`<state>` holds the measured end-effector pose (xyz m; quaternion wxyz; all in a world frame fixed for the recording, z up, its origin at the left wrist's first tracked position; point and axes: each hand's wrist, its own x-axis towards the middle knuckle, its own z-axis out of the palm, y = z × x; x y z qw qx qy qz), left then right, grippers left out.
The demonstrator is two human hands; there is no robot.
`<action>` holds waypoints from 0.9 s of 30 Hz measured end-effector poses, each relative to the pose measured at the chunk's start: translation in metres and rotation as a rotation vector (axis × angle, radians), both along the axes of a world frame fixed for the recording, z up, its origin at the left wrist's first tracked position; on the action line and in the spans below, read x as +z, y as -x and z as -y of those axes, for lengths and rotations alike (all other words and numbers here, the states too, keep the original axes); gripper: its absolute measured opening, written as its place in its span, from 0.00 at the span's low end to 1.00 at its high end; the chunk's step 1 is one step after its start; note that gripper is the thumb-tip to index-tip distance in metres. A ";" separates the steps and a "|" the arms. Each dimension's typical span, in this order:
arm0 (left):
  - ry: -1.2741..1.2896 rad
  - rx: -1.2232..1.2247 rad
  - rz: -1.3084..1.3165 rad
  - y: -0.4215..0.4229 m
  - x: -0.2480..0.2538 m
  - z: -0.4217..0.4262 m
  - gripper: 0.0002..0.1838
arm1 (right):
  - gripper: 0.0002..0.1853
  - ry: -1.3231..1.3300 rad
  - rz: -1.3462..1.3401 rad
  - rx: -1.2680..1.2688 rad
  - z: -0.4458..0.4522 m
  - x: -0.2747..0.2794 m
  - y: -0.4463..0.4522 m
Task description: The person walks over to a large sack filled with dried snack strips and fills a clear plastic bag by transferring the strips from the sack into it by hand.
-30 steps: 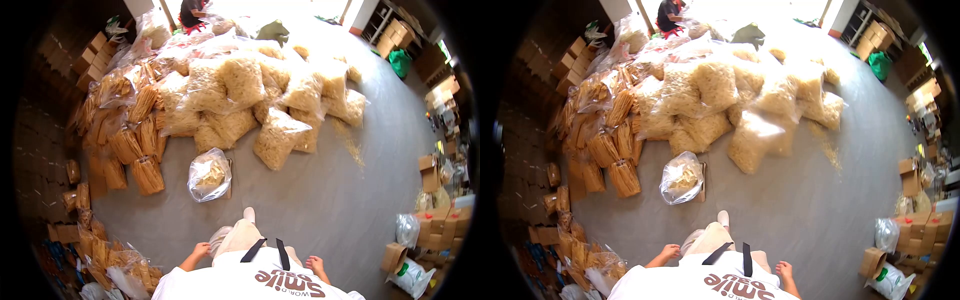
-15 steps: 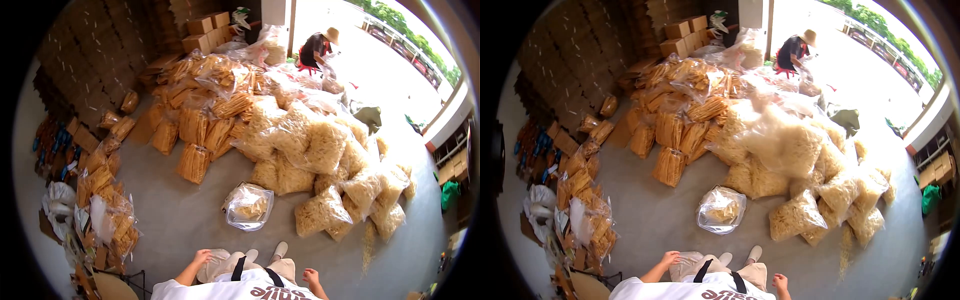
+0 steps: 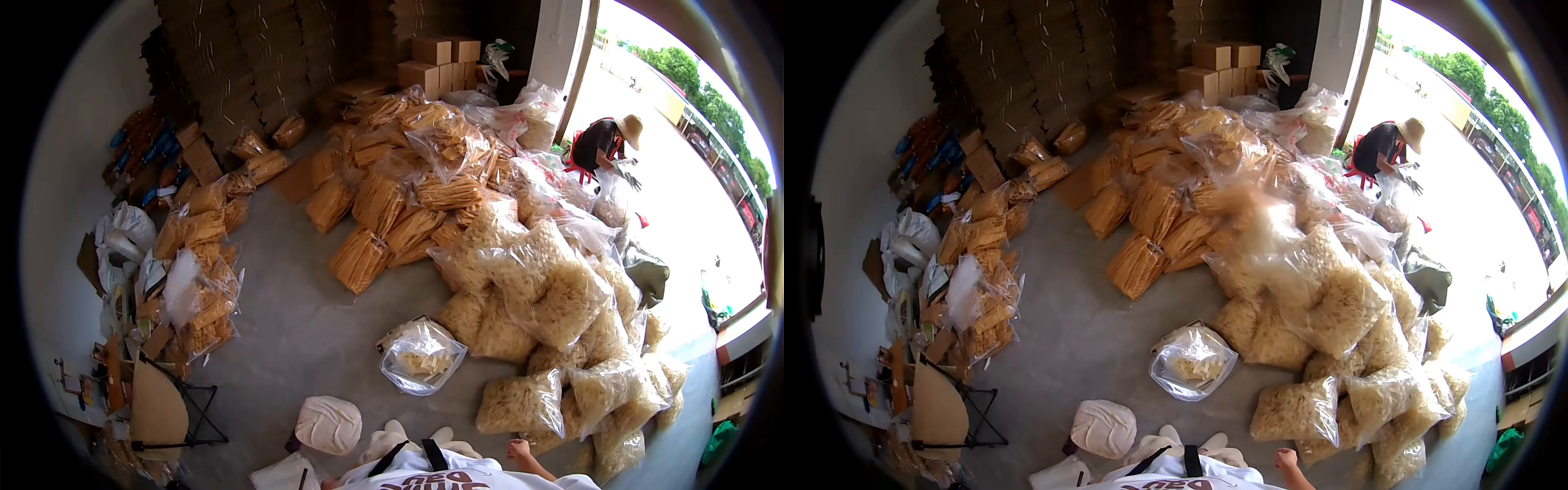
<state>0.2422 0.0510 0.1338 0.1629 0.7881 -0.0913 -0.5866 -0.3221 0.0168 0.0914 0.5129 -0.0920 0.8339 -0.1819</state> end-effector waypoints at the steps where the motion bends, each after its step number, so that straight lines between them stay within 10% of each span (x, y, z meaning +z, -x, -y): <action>1: 0.027 0.000 -0.038 0.012 -0.001 -0.003 0.11 | 0.10 0.021 0.000 0.014 0.016 0.000 0.005; 19: 0.042 0.730 0.065 0.005 0.000 -0.083 0.19 | 0.11 0.332 -0.179 1.055 0.237 0.037 -0.080; 25: 0.076 0.663 -0.021 0.137 0.007 -0.089 0.18 | 0.12 0.188 -0.300 1.258 0.271 0.017 -0.053; 27: 0.289 0.283 0.061 0.187 0.003 -0.108 0.17 | 0.11 0.406 -0.312 1.267 0.278 0.033 -0.049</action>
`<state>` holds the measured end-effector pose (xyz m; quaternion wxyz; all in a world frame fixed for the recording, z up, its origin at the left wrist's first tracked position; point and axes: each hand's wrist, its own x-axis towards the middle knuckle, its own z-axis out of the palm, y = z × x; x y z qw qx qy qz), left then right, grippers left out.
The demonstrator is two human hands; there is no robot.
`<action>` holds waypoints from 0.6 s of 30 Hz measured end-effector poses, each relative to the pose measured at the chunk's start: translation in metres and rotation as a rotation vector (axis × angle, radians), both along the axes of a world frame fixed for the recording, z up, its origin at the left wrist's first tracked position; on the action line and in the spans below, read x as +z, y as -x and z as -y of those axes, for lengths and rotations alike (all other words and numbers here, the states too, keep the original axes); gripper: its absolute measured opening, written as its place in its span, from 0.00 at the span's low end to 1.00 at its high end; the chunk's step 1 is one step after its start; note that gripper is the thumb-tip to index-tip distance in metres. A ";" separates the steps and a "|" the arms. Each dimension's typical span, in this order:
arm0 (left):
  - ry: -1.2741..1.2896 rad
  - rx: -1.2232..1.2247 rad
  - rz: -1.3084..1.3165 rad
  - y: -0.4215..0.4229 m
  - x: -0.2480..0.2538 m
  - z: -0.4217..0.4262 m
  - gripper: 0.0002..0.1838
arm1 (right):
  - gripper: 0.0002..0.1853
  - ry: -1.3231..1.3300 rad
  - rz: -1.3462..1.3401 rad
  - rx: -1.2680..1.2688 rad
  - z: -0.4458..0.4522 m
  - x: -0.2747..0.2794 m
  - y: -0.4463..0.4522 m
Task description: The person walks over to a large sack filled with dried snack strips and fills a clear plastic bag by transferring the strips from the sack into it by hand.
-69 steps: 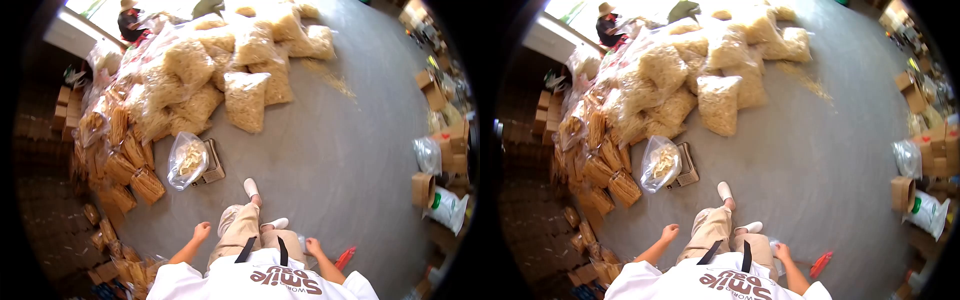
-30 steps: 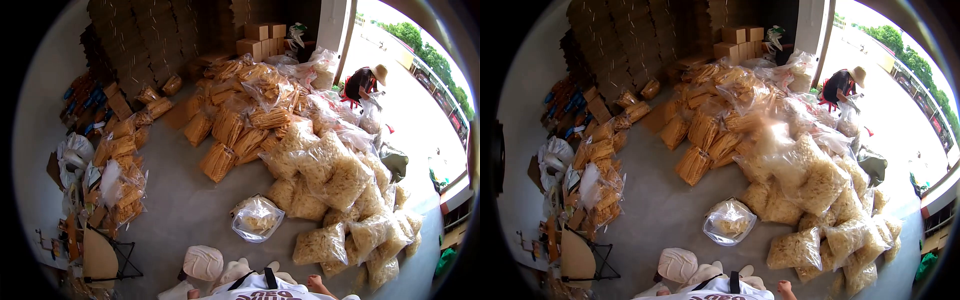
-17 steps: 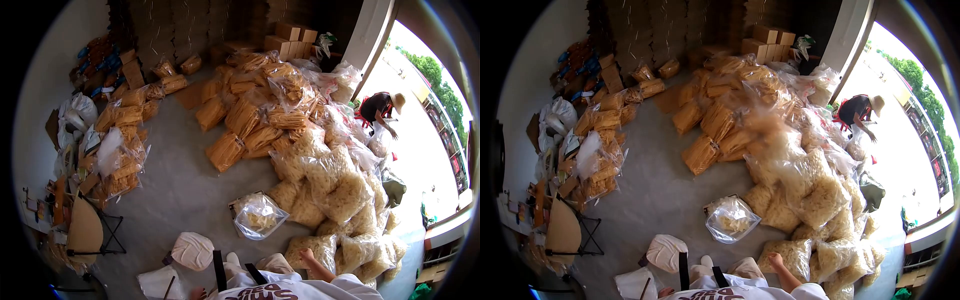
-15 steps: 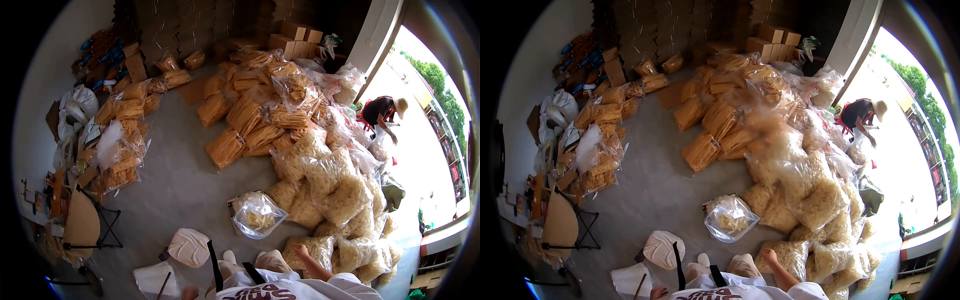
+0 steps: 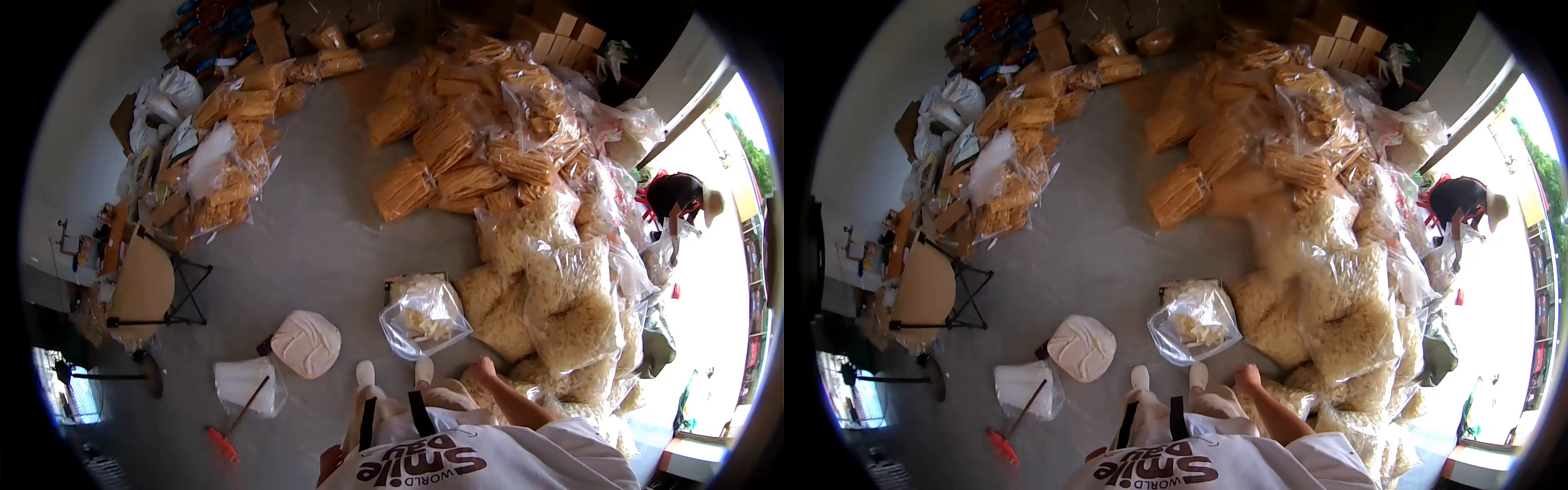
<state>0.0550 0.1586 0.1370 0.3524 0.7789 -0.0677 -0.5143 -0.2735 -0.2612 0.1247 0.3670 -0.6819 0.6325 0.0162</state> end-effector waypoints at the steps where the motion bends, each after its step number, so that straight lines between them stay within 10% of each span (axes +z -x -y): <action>1: 0.060 -0.064 0.030 0.024 -0.002 -0.008 0.17 | 0.10 -0.012 -0.025 0.058 0.004 -0.007 0.005; 7: -0.157 0.195 -0.032 0.108 0.104 0.026 0.18 | 0.14 -0.010 -0.050 0.138 0.043 -0.027 0.000; 10: 0.085 -0.279 0.383 0.126 0.108 -0.006 0.18 | 0.17 -0.049 0.073 0.203 0.063 -0.043 -0.018; 12: -0.181 0.852 -0.287 0.141 0.112 -0.011 0.20 | 0.17 -0.045 0.055 0.240 0.072 -0.036 -0.039; 16: -0.156 0.556 -0.129 0.165 0.106 -0.032 0.23 | 0.16 -0.052 0.117 0.359 0.078 -0.045 -0.064; 18: -0.236 0.880 -0.350 0.169 0.120 -0.018 0.23 | 0.16 -0.105 0.066 0.366 0.076 -0.050 -0.072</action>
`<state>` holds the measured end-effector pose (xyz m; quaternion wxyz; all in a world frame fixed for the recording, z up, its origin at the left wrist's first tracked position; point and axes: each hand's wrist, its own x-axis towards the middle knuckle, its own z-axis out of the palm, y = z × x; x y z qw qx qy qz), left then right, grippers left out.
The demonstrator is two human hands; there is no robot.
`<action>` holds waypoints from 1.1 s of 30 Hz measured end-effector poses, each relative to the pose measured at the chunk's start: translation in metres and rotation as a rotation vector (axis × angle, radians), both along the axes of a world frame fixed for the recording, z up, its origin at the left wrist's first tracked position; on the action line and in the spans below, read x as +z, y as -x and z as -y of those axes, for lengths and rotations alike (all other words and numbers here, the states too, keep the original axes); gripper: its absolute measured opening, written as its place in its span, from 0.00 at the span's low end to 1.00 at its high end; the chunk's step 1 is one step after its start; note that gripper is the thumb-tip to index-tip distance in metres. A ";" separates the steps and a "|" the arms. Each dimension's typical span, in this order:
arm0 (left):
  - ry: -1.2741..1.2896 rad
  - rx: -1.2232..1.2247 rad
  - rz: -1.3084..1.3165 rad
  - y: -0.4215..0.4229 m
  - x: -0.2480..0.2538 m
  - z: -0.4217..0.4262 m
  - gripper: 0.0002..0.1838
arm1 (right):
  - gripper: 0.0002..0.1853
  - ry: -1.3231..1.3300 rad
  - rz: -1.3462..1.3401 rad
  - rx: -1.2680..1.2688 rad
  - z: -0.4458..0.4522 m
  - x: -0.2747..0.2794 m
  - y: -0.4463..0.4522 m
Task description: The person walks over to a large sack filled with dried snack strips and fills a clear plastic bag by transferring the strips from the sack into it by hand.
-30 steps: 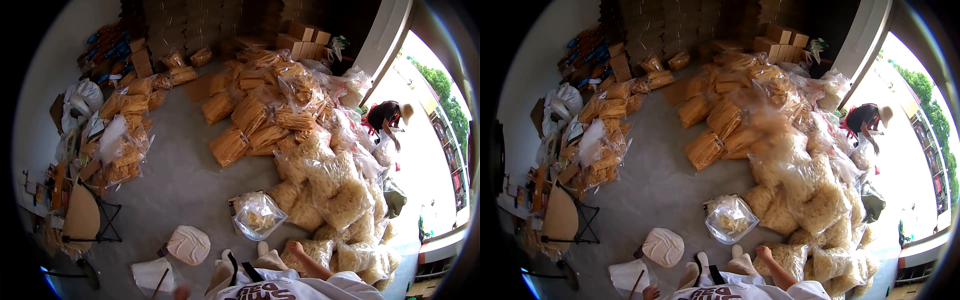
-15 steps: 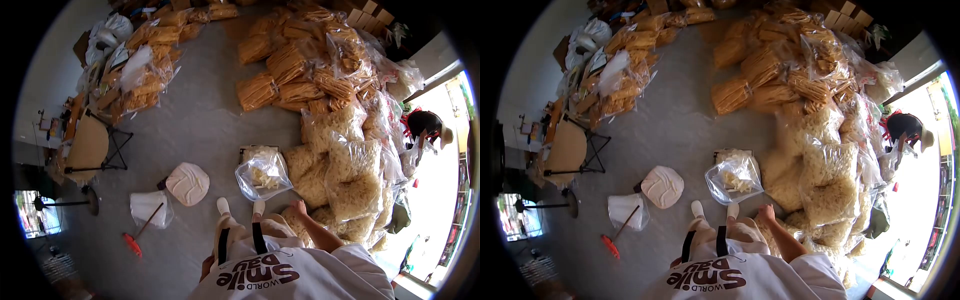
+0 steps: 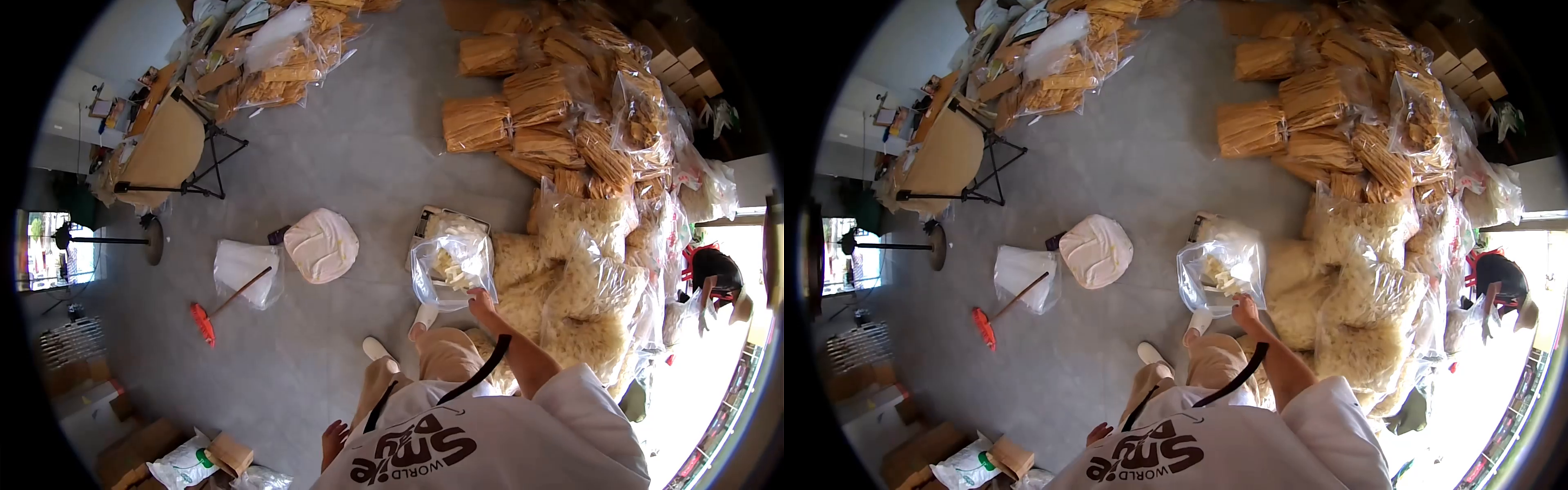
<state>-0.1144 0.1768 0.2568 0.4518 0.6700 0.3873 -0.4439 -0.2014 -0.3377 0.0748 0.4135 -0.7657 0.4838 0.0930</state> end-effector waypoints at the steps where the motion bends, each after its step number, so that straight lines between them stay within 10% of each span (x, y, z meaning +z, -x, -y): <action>1: -0.021 -0.032 -0.002 0.004 0.004 0.003 0.23 | 0.15 -0.035 -0.058 0.009 -0.002 0.000 -0.003; 16: -0.216 0.013 -0.035 0.027 0.045 -0.011 0.24 | 0.26 -0.100 -0.561 -0.656 0.009 -0.071 0.031; 19: -0.203 0.035 -0.029 0.035 0.047 -0.012 0.23 | 0.19 -0.700 -0.256 -1.001 0.022 -0.100 0.056; 25: -0.189 0.068 -0.042 0.043 0.041 -0.012 0.23 | 0.10 -0.356 -0.016 -1.531 0.014 -0.059 0.037; 33: -0.088 0.194 0.075 0.053 0.041 0.004 0.22 | 0.07 -0.747 0.189 -1.382 0.037 -0.121 0.065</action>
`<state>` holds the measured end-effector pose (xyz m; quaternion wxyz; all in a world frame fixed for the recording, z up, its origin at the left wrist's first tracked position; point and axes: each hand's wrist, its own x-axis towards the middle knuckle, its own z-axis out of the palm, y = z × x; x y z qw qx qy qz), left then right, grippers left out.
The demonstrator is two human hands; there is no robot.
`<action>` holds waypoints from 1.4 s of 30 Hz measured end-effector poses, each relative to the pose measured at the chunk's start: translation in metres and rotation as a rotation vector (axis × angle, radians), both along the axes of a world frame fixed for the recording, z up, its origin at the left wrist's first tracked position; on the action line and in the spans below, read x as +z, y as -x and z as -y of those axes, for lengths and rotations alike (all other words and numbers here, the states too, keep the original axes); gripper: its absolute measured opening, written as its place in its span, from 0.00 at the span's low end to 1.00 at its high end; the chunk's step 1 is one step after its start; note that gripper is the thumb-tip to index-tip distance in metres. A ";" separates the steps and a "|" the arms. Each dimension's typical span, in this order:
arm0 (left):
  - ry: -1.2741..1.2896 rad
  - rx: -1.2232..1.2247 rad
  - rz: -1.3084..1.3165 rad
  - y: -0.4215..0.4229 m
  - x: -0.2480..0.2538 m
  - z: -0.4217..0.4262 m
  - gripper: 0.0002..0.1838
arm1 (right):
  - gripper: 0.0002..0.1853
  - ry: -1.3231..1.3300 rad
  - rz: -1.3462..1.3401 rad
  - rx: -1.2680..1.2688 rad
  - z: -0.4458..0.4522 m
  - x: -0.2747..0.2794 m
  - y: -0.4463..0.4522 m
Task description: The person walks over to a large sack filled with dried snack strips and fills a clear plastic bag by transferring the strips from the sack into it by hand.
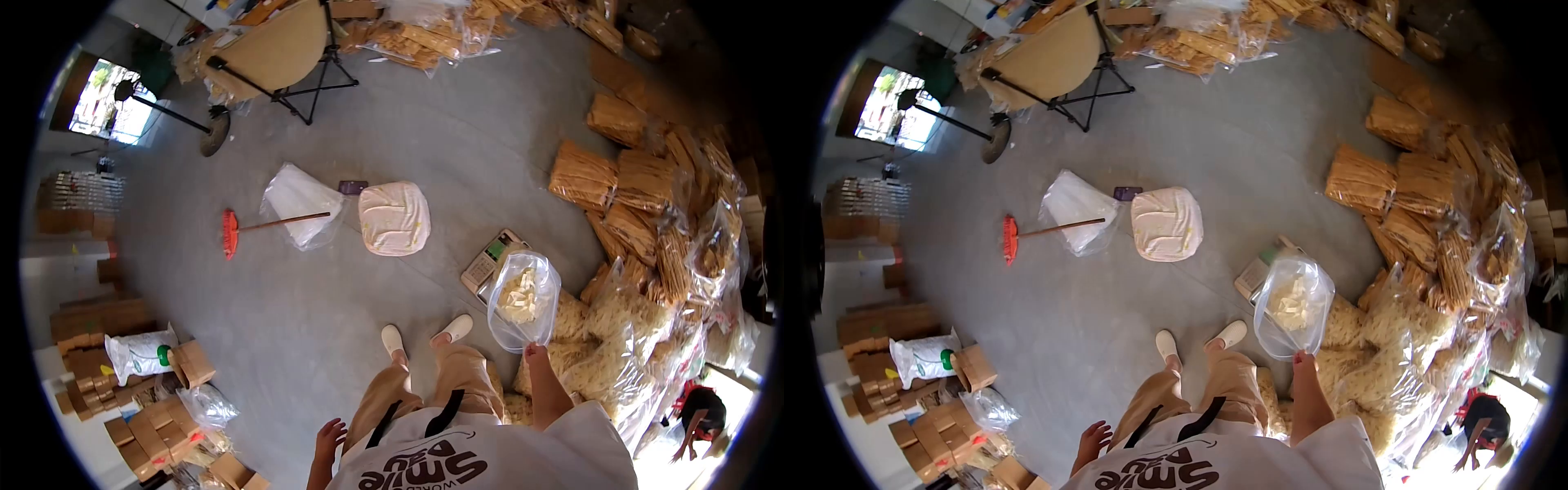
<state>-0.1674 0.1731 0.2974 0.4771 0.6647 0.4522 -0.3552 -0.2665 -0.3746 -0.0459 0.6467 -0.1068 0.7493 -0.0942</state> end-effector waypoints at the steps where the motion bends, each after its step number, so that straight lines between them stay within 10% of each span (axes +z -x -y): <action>1: 0.007 0.015 0.007 0.004 0.000 0.001 0.22 | 0.08 -0.069 -0.039 -0.028 0.005 0.019 -0.011; 5: 0.015 0.075 0.019 0.031 -0.005 -0.005 0.22 | 0.13 -0.255 -0.162 -0.086 0.025 0.060 -0.050; 11: 0.097 0.204 0.024 0.064 -0.030 -0.024 0.20 | 0.10 0.293 -0.159 0.247 0.033 0.093 -0.105; 21: 0.152 0.213 0.154 0.001 -0.074 -0.093 0.19 | 0.07 0.362 0.515 0.613 -0.088 0.229 -0.169; 33: 0.310 0.327 0.361 -0.072 -0.066 -0.134 0.31 | 0.05 0.768 0.690 1.910 -0.318 0.284 -0.208; 42: -0.097 0.385 0.593 -0.128 -0.041 -0.192 0.55 | 0.07 0.218 1.017 2.234 -0.442 0.341 -0.261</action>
